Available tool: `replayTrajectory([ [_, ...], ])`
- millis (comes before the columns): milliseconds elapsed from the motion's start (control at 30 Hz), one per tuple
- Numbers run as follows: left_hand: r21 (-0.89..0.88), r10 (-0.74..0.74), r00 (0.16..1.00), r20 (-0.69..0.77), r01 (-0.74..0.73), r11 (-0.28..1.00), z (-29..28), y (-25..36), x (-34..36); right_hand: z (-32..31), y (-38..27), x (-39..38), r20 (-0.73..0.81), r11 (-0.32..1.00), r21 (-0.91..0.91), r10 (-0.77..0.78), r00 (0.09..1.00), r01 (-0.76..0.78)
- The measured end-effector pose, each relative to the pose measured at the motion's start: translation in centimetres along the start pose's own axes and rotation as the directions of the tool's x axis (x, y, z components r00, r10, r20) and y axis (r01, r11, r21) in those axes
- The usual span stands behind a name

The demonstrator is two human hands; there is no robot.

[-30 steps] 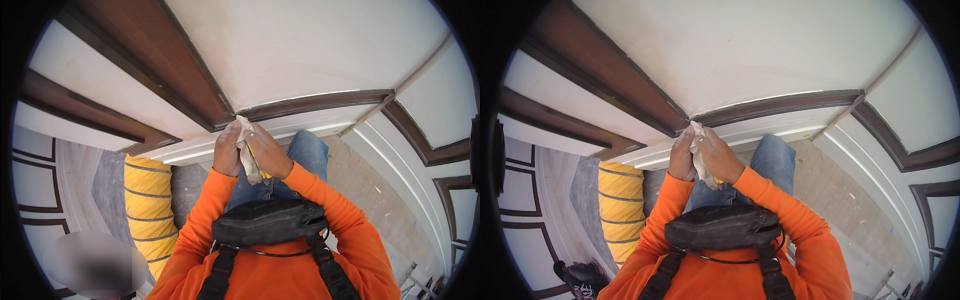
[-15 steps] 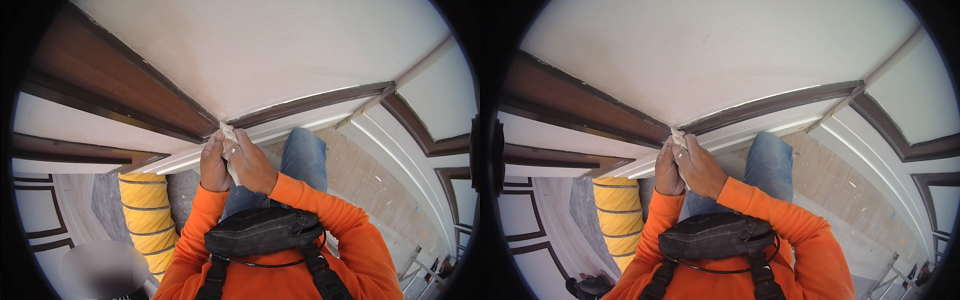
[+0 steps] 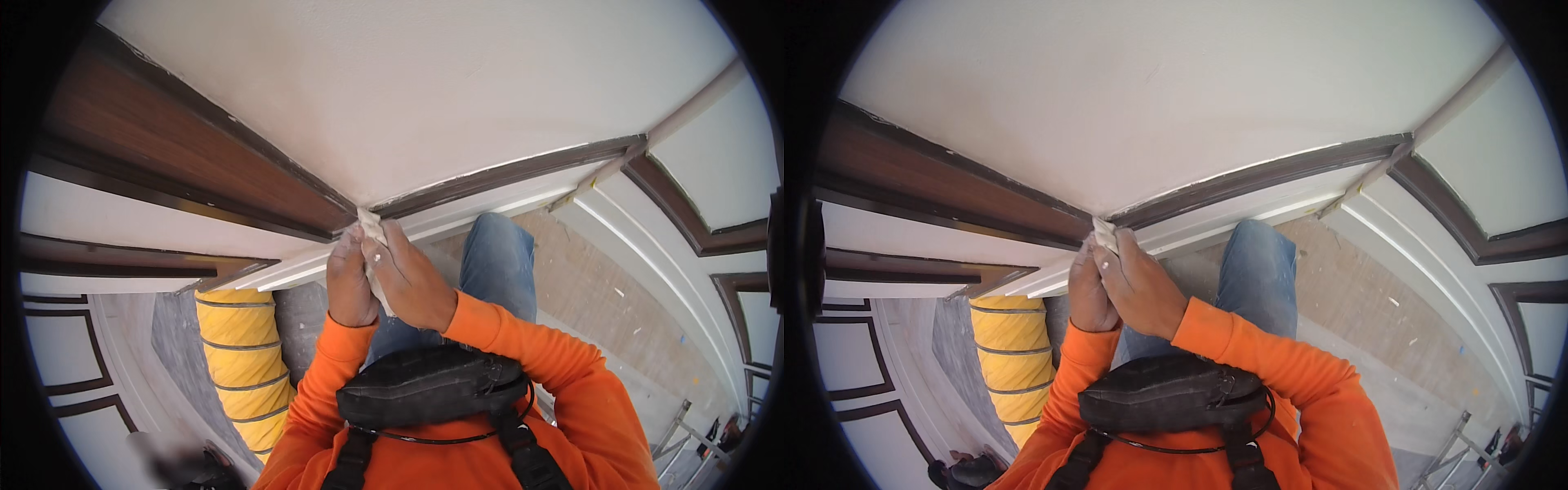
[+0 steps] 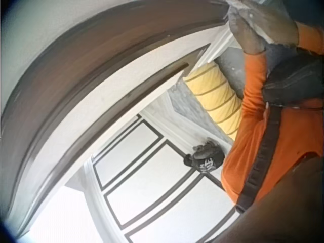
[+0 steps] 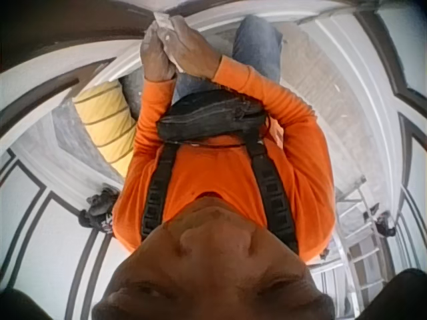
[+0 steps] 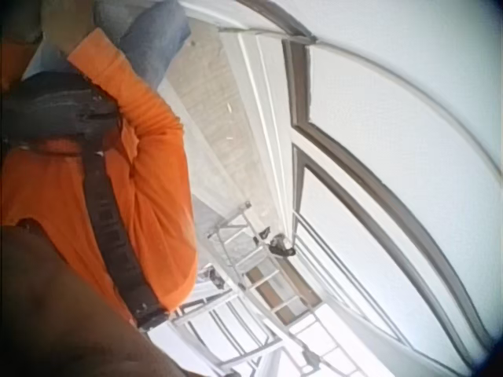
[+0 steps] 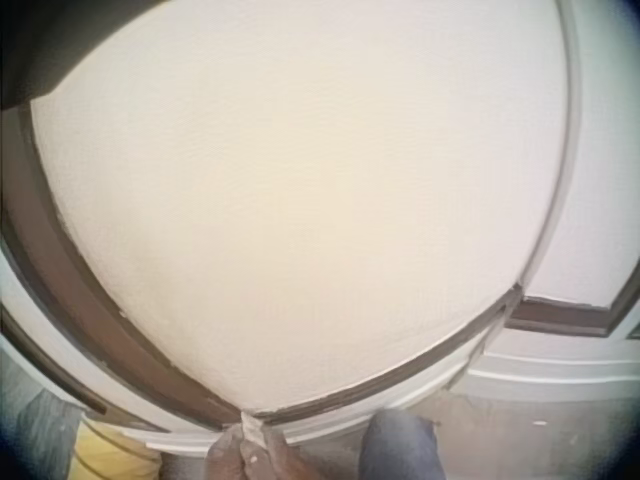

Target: The person uses a utility knife and a cloth to clean and seal the gaps between wall trim panels and the wall surface while sitting on the floor.

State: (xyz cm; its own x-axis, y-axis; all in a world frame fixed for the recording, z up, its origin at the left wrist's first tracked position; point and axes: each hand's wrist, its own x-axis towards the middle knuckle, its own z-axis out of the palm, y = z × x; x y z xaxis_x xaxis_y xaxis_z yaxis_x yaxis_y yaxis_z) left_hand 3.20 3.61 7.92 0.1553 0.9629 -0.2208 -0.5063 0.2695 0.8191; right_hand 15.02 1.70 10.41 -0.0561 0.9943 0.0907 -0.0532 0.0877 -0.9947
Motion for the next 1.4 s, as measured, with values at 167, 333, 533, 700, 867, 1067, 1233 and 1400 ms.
replayTrajectory([
  [167, 0.01, -0.038, 0.999, 0.039, 0.037, 0.999, -0.7, 0.3, -0.1, 0.0, -0.4, -0.1, 0.029, 0.989, 0.061, 0.135, 0.99, -0.137],
  [333, 0.01, 0.017, 1.0, 0.025, -0.017, 1.0, -0.3, 0.3, -0.2, 0.0, -0.6, -0.1, 0.019, 0.996, 0.045, 0.074, 0.997, -0.074],
  [533, -0.004, -0.077, 0.995, -0.065, 0.077, 0.997, -0.1, -0.4, -0.5, 0.0, 0.4, -0.2, 0.013, 0.985, 0.058, 0.165, 0.986, -0.165],
  [700, 0.005, -0.041, 0.999, -0.03, 0.041, 0.999, -0.3, 0.0, -0.1, -0.1, 0.1, -0.3, 0.039, 0.985, 0.083, 0.151, 0.988, -0.154],
  [867, -0.055, -0.118, 0.993, 0.006, 0.118, 0.991, 0.2, 0.3, -0.5, -0.5, 1.3, -0.7, 0.005, 0.978, 0.098, 0.185, 0.983, -0.184],
  [1067, -0.112, -0.114, 0.993, 0.033, 0.117, 0.987, 0.6, 0.8, -0.2, 0.1, 1.4, -0.5, 0.022, 0.903, 0.357, 0.246, 0.969, -0.238],
  [1233, -0.06, -0.098, 0.995, 0.032, 0.1, 0.993, -0.1, 1.5, -0.5, 0.6, 0.4, -0.3, 0.022, 0.879, 0.331, 0.356, 0.934, -0.343],
  [1400, 0.004, -0.087, 0.996, 0.033, 0.087, 0.996, 0.5, 1.1, 0.2, 0.4, -0.1, -0.4, -0.005, 0.722, 0.602, 0.432, 0.902, -0.342],
])
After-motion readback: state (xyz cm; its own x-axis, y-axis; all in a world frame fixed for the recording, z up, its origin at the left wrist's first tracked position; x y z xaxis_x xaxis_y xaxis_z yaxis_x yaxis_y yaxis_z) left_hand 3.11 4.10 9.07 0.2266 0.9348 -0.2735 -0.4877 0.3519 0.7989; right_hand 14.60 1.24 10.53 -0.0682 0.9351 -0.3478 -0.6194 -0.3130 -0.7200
